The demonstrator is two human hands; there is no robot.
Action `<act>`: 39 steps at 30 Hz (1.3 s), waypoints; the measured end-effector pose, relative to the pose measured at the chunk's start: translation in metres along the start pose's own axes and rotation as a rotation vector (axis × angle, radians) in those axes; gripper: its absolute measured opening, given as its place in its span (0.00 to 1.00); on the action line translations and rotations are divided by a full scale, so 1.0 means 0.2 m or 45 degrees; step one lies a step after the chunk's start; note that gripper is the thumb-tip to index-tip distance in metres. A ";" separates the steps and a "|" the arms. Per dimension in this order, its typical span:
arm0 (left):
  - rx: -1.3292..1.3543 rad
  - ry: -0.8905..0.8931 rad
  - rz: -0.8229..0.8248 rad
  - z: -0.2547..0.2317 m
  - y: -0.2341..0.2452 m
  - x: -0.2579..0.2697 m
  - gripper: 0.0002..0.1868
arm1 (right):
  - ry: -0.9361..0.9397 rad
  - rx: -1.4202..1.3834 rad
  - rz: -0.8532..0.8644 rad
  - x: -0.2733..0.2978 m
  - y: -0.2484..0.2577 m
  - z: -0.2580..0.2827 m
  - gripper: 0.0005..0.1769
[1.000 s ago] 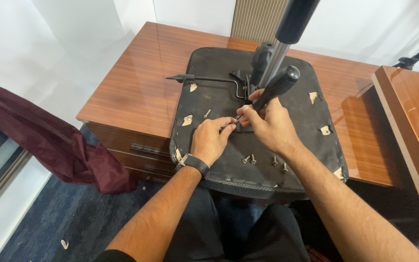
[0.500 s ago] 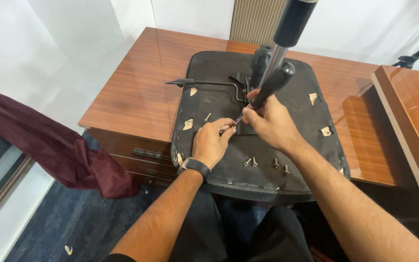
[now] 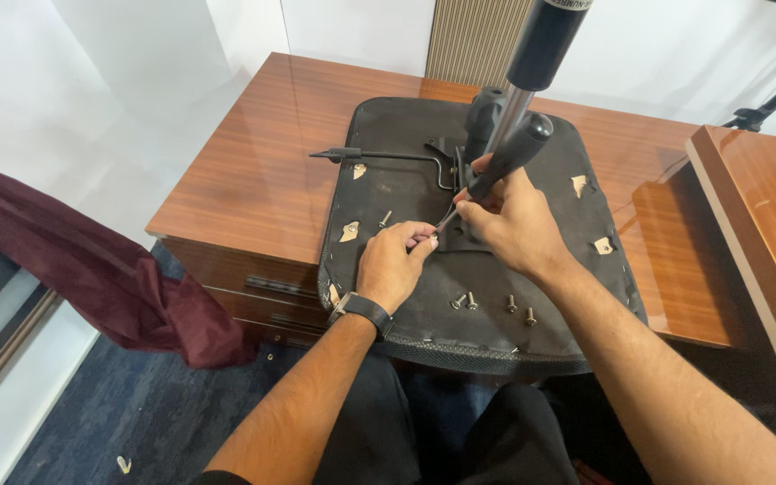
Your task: The person assembles a chair by inserting and tightening multiple screws into the underside of the seat using two different screwdrivers. They switch between tools and work on several screw holes around the central mounting bracket.
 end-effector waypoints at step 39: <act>0.025 -0.001 -0.019 0.00 0.00 0.00 0.11 | 0.079 0.030 0.088 -0.02 -0.03 0.06 0.21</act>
Point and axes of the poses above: each hand's wrist, its own x-axis away from the middle knuckle, its own y-axis out of the back of the hand, z = x × y, the point moved 6 cm from there along -x, towards the middle knuckle, and after that the axes turned 11 degrees about -x, right-handed, at the moved point
